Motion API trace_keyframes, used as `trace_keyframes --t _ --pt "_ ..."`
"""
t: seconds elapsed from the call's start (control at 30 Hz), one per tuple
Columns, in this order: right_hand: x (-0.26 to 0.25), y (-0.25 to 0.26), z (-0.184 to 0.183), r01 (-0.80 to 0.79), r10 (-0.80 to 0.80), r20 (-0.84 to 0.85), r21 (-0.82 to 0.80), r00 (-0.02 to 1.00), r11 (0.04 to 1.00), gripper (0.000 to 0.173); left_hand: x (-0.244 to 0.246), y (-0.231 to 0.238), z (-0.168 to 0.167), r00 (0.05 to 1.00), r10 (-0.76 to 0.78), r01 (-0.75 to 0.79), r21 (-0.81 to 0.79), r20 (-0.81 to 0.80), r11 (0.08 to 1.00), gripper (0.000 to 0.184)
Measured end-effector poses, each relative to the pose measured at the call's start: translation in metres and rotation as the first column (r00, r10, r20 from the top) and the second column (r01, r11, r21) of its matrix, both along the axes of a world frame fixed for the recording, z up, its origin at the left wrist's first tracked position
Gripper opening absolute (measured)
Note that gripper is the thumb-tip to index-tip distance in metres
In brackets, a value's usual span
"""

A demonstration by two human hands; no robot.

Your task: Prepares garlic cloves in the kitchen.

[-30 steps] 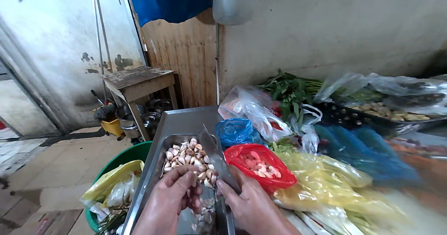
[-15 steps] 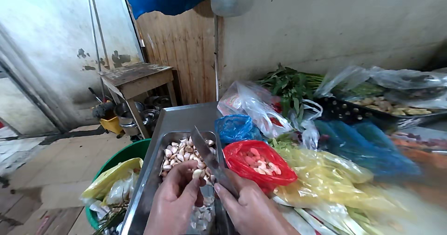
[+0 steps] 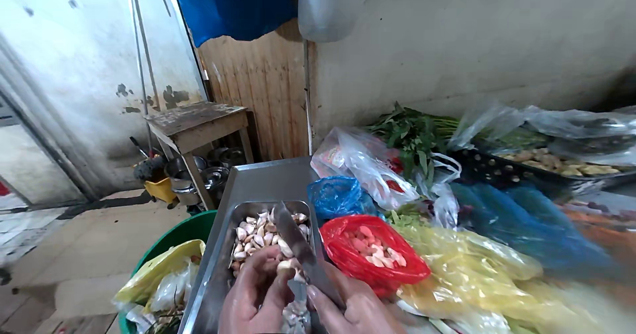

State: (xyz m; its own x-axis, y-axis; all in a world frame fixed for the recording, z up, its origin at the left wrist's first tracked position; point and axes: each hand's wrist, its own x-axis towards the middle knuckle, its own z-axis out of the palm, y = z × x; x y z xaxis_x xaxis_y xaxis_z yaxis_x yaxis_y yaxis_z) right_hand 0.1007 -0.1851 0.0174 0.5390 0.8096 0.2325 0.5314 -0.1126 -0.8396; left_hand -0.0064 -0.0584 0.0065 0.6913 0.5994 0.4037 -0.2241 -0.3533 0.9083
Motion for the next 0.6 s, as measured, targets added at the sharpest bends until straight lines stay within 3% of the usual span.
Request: trace_keyframes --t 0.2,0.3,0.43,0.5,0.6 --pt "-0.001 -0.010 0.002 -0.139 0.145 -0.055 0.096 0.988 0.986 0.032 0.012 0.011 -0.001 0.996 -0.085 0.085 -0.049 -0.003 0.995 0.025" --pt "-0.003 -0.014 0.005 -0.214 0.236 -0.125 0.166 0.964 0.963 0.031 0.045 0.016 0.004 0.994 -0.101 0.102 0.024 -0.038 0.994 0.028" --pt "0.002 -0.018 0.005 -0.171 0.216 -0.201 0.223 0.955 0.960 0.031 0.085 0.015 0.016 0.958 -0.160 0.188 0.096 -0.238 0.978 0.037" --pt "0.004 -0.019 0.007 -0.137 0.194 -0.236 0.236 0.952 0.962 0.032 0.086 0.026 0.018 0.943 -0.096 0.135 0.101 -0.317 0.986 0.041" --pt "0.012 -0.021 0.007 -0.072 0.135 -0.279 0.227 0.951 0.971 0.034 0.066 0.052 0.021 0.858 0.135 -0.005 0.254 -0.496 0.967 0.026"
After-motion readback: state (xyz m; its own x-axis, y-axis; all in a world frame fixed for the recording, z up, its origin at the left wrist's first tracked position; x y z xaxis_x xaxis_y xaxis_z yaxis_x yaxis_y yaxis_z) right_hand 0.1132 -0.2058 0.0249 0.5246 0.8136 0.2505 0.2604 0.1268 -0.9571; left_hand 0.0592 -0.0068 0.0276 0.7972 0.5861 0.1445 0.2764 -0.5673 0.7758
